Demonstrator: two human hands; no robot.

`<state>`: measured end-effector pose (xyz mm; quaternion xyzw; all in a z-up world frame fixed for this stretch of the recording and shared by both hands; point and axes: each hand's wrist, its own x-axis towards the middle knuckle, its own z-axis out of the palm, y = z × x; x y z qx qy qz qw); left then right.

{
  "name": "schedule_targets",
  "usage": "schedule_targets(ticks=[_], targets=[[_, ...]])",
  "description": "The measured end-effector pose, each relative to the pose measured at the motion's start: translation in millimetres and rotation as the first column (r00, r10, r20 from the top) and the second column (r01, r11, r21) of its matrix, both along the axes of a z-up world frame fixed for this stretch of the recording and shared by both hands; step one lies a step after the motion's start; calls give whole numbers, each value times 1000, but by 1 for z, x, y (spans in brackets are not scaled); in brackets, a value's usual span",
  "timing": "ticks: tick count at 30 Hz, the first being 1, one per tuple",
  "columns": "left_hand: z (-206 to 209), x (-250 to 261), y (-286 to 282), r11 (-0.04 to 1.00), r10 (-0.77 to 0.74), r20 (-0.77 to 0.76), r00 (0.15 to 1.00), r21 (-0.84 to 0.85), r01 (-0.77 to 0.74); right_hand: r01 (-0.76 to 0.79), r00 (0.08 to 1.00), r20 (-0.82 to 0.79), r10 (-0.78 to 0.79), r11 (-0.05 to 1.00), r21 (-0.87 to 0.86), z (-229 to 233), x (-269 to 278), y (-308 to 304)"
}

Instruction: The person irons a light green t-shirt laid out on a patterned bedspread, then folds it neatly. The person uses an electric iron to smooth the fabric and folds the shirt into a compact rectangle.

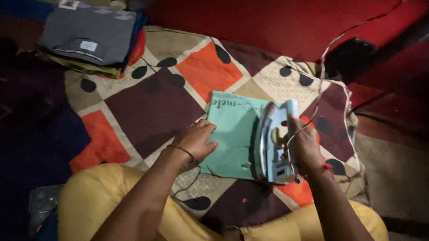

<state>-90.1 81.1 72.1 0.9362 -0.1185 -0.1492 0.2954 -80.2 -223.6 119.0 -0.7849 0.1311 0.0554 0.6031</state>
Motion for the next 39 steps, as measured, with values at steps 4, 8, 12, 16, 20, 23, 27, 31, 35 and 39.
schedule_targets(ticks=[4,8,12,16,20,23,27,31,35,39], targets=[[-4,0,-1,992,51,37,998,-116,-46,-142,988,-84,134,984,-106,-23,35,31],[2,4,6,998,63,-121,991,-15,-65,-77,989,-139,40,960,-268,-42,72,29],[6,11,-1,999,29,-152,988,33,-25,-23,994,-105,-2,970,-243,-55,100,24],[2,10,-2,1000,23,-108,994,9,-22,-5,996,-86,-27,937,-350,-65,109,24],[0,2,3,997,73,-224,972,28,-68,6,1000,-27,-15,952,-306,-72,88,16],[-3,-4,5,997,45,-156,987,65,-35,22,1000,-2,-24,947,-321,-77,66,9],[-5,-5,2,998,21,-112,993,61,-14,59,997,-29,-76,922,-383,-72,32,-3],[-3,-6,2,990,33,-76,997,139,-22,117,985,-69,-159,902,-417,-68,2,-19],[-5,-14,-1,989,52,-19,998,140,-48,252,967,-74,-243,949,189,-70,-14,-65],[-11,-14,-15,927,-86,288,954,374,-29,315,946,-108,-306,785,533,-54,-16,-142]])
